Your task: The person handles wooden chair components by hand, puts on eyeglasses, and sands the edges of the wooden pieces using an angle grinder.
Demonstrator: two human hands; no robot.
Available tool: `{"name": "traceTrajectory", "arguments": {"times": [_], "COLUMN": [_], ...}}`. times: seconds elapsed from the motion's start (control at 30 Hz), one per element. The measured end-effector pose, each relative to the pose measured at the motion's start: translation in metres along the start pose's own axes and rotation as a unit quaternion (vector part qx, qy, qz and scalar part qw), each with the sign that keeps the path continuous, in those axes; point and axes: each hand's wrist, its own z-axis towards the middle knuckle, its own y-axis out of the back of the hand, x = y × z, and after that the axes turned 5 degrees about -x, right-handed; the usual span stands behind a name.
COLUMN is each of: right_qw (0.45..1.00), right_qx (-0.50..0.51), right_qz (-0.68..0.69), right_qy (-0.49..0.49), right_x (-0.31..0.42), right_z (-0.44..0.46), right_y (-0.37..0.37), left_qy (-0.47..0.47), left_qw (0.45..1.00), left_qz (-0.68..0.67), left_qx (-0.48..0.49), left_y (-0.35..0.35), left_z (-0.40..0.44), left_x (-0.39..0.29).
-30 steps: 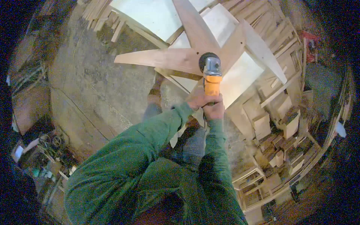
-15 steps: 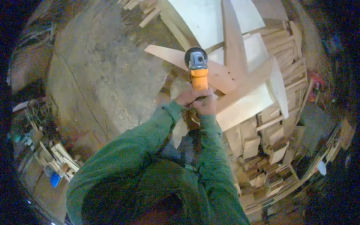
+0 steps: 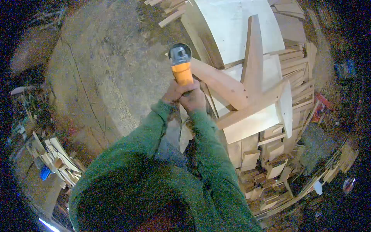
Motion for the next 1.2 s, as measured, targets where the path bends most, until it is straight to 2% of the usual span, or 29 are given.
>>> {"name": "traceTrajectory", "arguments": {"times": [0.07, 0.2, 0.3, 0.4, 0.5, 0.57, 0.63, 0.7, 0.8, 0.9, 1.0, 1.07, 1.1, 1.2], "right_qw": [0.999, 0.997, 0.999, 0.998, 0.999, 1.0, 0.999, 0.998, 0.998, 0.993, 0.991, 0.988, 0.986, 0.992], "right_qx": [0.017, 0.046, 0.029, 0.035, -0.009, 0.012, 0.009, -0.019, -0.038, -0.076, -0.071, -0.079, -0.084, -0.094], "right_qz": [-0.035, -0.065, -0.029, -0.06, 0.037, -0.006, -0.034, -0.047, 0.011, 0.071, 0.082, 0.109, 0.125, 0.033], "right_qy": [0.019, 0.019, -0.001, -0.007, 0.036, -0.013, -0.039, -0.043, -0.049, -0.049, -0.083, -0.081, -0.073, -0.082], "right_x": [-0.004, 0.009, -0.005, -0.029, -0.068, -0.087, -0.088, -0.08, -0.121, -0.141, -0.185, -0.164, -0.152, -0.205], "right_z": [0.007, 0.002, -0.004, -0.014, -0.026, -0.036, -0.051, -0.068, -0.079, -0.097, -0.114, -0.126, -0.131, -0.145], "right_y": [-0.01, -0.008, -0.002, 0.015, 0.015, 0.035, 0.053, 0.069, 0.071, 0.09, 0.099, 0.119, 0.127, 0.137], "left_qy": [-0.032, -0.01, -0.039, -0.002, -0.029, -0.053, -0.038, 0.019, 0.038, 0.041, 0.076, 0.077, 0.08, 0.099], "left_qw": [0.999, 0.998, 0.999, 1.0, 1.0, 0.996, 0.996, 0.997, 0.992, 0.989, 0.984, 0.984, 0.983, 0.978], "left_qz": [-0.034, -0.056, -0.014, -0.022, 0.004, 0.069, 0.079, 0.037, -0.001, 0.097, 0.107, 0.1, 0.098, 0.091], "left_qx": [-0.002, -0.035, 0.013, -0.004, -0.005, 0.001, 0.024, 0.062, 0.118, 0.106, 0.118, 0.128, 0.135, 0.162], "left_y": [0.004, 0.006, 0.0, -0.015, -0.043, -0.06, -0.074, -0.08, -0.097, -0.113, -0.134, -0.139, -0.145, -0.169], "left_z": [-0.011, -0.019, -0.02, -0.022, -0.045, -0.056, -0.058, -0.059, -0.064, -0.067, -0.082, -0.075, -0.078, -0.097], "left_x": [-0.022, -0.02, -0.018, 0.014, 0.005, 0.002, 0.019, 0.052, 0.072, 0.1, 0.114, 0.171, 0.17, 0.151]}}
